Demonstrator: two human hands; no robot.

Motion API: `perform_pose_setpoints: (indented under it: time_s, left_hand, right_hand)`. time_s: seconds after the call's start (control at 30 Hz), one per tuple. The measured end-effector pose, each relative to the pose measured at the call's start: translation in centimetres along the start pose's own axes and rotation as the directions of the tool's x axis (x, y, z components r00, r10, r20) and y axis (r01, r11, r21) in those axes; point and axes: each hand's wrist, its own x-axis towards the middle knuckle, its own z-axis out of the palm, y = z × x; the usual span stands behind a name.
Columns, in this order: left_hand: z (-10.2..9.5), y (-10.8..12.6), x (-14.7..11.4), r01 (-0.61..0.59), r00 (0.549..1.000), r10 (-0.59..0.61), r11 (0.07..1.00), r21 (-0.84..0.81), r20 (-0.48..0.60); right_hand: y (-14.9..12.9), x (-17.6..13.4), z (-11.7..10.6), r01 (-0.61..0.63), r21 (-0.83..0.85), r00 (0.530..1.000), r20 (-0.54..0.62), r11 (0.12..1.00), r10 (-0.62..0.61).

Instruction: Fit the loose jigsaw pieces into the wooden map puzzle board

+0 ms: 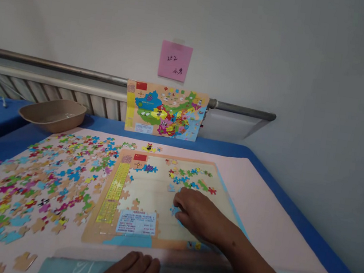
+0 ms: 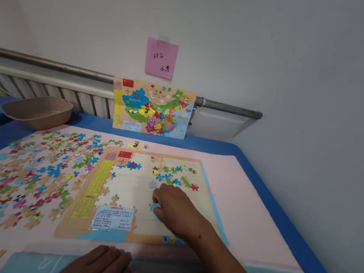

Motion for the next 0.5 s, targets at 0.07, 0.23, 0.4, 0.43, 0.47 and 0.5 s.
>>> perform_pose_setpoints:
  time_s: [0.07, 0.23, 0.4, 0.43, 0.47, 0.5]
  left_hand:
    - [0.2, 0.1, -0.5, -0.008, 0.999, 0.008, 1.0, 0.002, 0.045]
    - [0.3, 0.1, -1.2, -0.027, 0.994, 0.027, 1.0, -0.006, 0.104]
    - [0.1, 0.0, -0.9, -0.059, 0.995, 0.058, 0.998, 0.005, 0.076]
    - [0.2, 0.0, -0.9, -0.063, 0.994, 0.062, 0.998, 0.007, 0.085]
    - [0.2, 0.0, -0.9, -0.067, 0.994, 0.065, 0.998, 0.011, 0.091]
    - [0.2, 0.0, -0.9, -0.07, 0.993, 0.068, 0.997, 0.015, 0.094]
  right_hand:
    - [-0.1, 0.0, -0.3, 0.009, 0.021, 1.0, -0.006, 1.0, -0.009]
    - [0.2, -0.6, -1.2, -0.005, 0.038, 0.999, -0.044, 0.999, 0.006]
    - [1.0, -2.2, -0.2, -0.044, 0.094, 0.981, -0.184, 0.995, 0.06]
    - [1.2, -2.6, 0.2, -0.044, 0.107, 0.981, -0.183, 0.993, 0.064]
    - [1.4, -3.0, 0.5, -0.042, 0.114, 0.983, -0.172, 0.993, 0.062]
    - [1.6, -3.5, 0.8, -0.037, 0.12, 0.985, -0.161, 0.992, 0.056]
